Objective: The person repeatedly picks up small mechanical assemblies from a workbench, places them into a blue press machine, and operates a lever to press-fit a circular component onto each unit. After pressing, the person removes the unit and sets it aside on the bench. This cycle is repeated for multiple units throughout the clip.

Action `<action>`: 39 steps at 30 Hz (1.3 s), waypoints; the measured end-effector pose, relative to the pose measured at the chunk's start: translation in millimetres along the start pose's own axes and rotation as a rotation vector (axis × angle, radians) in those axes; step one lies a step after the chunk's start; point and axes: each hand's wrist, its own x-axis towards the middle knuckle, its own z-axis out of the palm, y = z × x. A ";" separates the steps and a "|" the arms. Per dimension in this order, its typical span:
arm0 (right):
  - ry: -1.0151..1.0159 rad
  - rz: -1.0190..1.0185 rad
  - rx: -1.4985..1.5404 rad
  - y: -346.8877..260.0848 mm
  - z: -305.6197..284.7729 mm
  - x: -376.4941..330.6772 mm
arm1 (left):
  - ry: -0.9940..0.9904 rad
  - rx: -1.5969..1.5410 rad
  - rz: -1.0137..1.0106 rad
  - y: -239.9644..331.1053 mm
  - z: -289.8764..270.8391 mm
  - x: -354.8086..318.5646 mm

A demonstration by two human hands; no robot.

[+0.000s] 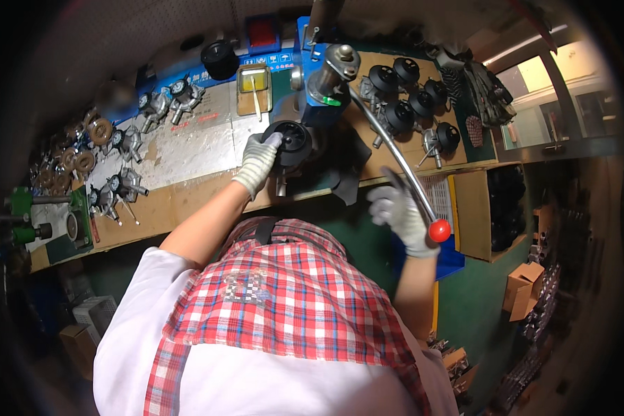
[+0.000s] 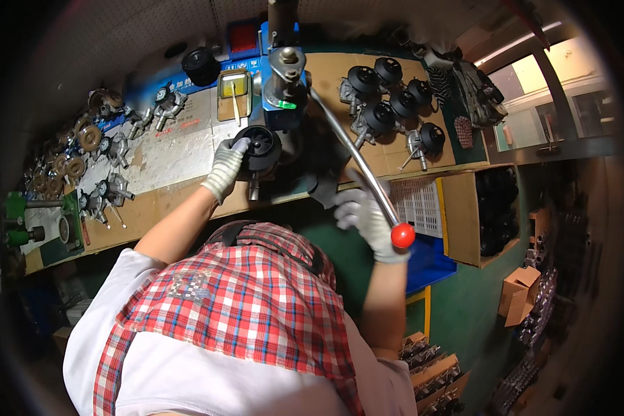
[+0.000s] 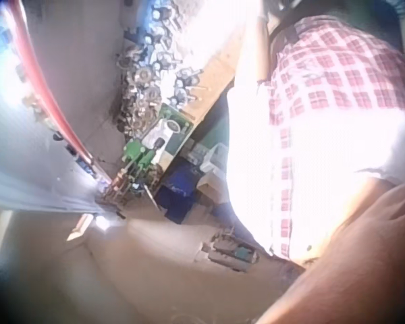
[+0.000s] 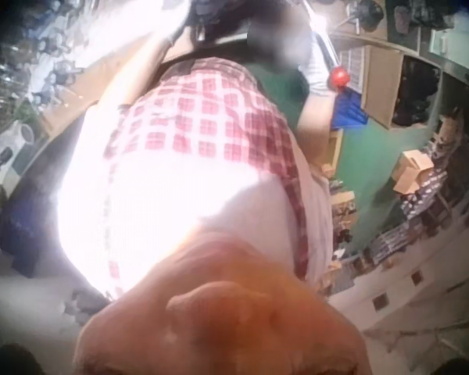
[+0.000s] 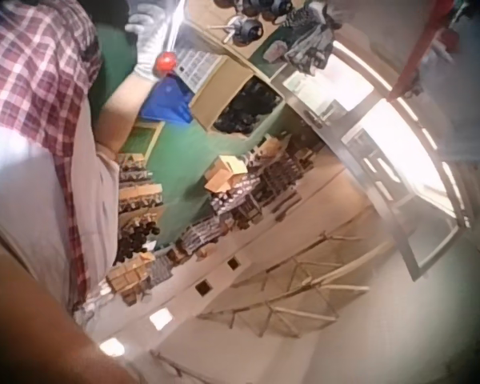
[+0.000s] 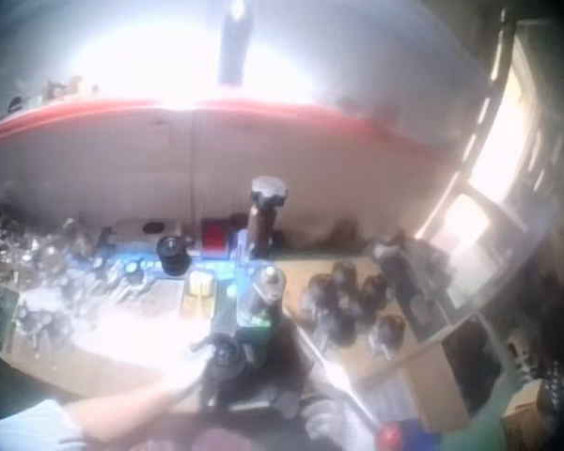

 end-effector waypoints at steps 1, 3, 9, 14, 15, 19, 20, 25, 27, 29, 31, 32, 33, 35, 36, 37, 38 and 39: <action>0.014 0.045 -0.103 20.2 6.0 16.8 | -0.004 0.005 0.014 3.2 -12.3 -10.6; 0.038 0.116 -0.304 46.6 60.2 47.1 | -0.017 0.052 0.075 1.0 -36.8 -24.6; 0.094 0.106 -0.254 64.7 168.7 111.2 | -0.107 0.158 0.403 41.6 -83.6 -82.4; 0.079 -0.190 -0.413 86.1 186.0 133.6 | -0.258 0.163 0.403 44.2 -141.8 -69.0; 0.075 -0.265 -0.500 90.7 188.7 132.5 | -0.259 0.124 0.337 52.0 -152.3 -69.8; 0.066 -0.596 -0.973 82.3 215.3 122.0 | -0.289 -0.002 0.121 66.3 -195.9 -60.4; 0.059 -0.645 -1.055 78.2 223.9 118.7 | -0.365 0.007 0.050 75.8 -204.7 -60.3; -0.053 -1.105 -1.048 90.8 235.2 135.5 | -0.564 -0.087 0.168 107.2 -210.1 -58.9; -0.071 -1.164 -1.090 90.6 241.2 139.2 | -0.589 -0.025 0.234 112.9 -214.2 -52.9; -0.073 -1.211 -1.135 85.3 247.7 141.8 | -0.628 0.071 0.269 114.4 -220.6 -45.1; -0.074 -1.218 -1.182 81.9 252.1 142.6 | -0.675 0.166 0.244 105.4 -229.3 -30.5; -0.071 -1.242 -1.214 80.6 253.8 142.6 | -0.672 0.147 0.277 106.8 -229.3 -30.3; -0.067 -1.265 -1.248 79.1 255.4 142.6 | -0.669 0.126 0.311 109.5 -229.2 -31.8; -0.047 -1.269 -1.336 77.7 258.9 142.5 | -0.663 0.065 0.316 107.9 -228.8 -29.5; -0.056 -1.274 -1.388 76.1 261.0 141.6 | -0.663 0.000 0.301 101.7 -228.1 -27.5; -0.066 -1.278 -1.439 74.0 263.1 140.4 | -0.662 -0.064 0.285 93.8 -227.0 -26.2; -0.075 -1.285 -1.491 72.4 263.4 139.7 | -0.661 -0.127 0.271 92.1 -224.7 -26.9; -0.086 -1.247 -1.529 73.6 260.8 138.9 | -0.627 -0.137 0.240 93.2 -220.3 -28.8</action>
